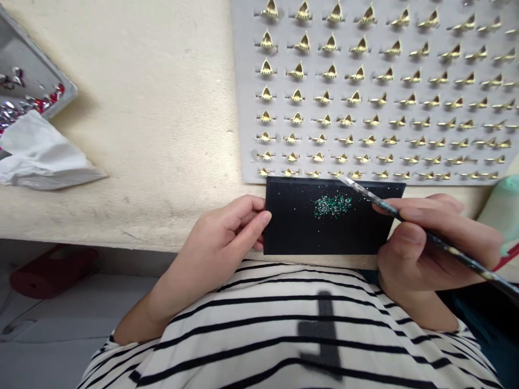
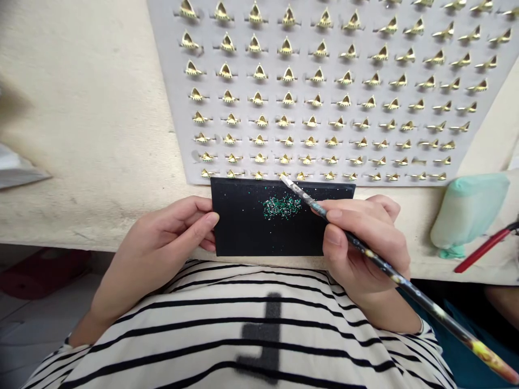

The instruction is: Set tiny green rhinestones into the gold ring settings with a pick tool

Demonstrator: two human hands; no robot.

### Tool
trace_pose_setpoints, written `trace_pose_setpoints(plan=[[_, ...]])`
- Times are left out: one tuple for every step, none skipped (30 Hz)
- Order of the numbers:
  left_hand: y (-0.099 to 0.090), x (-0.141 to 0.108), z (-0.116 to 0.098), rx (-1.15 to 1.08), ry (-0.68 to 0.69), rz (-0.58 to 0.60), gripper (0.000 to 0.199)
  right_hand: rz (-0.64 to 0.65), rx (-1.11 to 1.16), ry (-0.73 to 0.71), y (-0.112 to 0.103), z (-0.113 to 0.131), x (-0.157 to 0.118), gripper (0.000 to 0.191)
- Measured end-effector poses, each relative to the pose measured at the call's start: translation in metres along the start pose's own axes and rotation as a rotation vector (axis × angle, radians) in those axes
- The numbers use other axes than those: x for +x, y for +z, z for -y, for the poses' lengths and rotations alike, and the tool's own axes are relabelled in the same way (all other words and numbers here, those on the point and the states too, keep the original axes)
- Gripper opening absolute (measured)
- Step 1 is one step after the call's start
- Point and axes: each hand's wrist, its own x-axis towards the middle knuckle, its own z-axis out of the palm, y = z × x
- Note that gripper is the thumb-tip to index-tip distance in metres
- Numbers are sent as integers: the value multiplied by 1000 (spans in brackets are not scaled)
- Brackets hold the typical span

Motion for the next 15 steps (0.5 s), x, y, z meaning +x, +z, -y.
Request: trace_pose_setpoints(plan=[[0, 0, 0, 2, 2, -2, 15, 0, 3, 0, 0, 0, 0, 27], [0, 0, 0, 3, 2, -1, 15, 4, 4, 3, 1, 0, 0, 26], [0, 0, 0, 2, 2, 0, 15, 9, 6, 4, 1, 0, 0, 26], [-1, 0, 1, 0, 2, 2, 15, 13, 5, 7, 1, 0, 0, 26], [-1, 0, 1, -1, 1, 3, 16, 19, 4, 13, 1, 0, 0, 27], [-1, 0, 1, -2, -1, 3, 16, 21, 2, 13, 1, 0, 0, 27], [-1, 0, 1, -3, -2, 1, 16, 21, -1, 10, 1, 0, 0, 27], [-1, 0, 1, -4, -2, -1, 16, 22, -2, 2, 1, 1, 0, 27], [0, 0, 1, -5, -3, -3, 16, 26, -3, -5, 0, 1, 0, 27], [0, -1, 0, -7, -4, -3, 16, 30, -7, -7, 0, 1, 0, 27], [0, -1, 0, -10, -5, -1, 16, 35, -10, -10, 0, 1, 0, 27], [0, -1, 0, -14, -7, 0, 16, 36, -13, -8, 0, 1, 0, 27], [1, -1, 0, -17, -9, 0, 16, 32, -15, -6, 0, 1, 0, 27], [1, -1, 0, -19, -10, 0, 16, 28, -17, -4, 0, 1, 0, 27], [0, -1, 0, -20, -9, 0, 16, 25, -19, -3, 0, 1, 0, 26]])
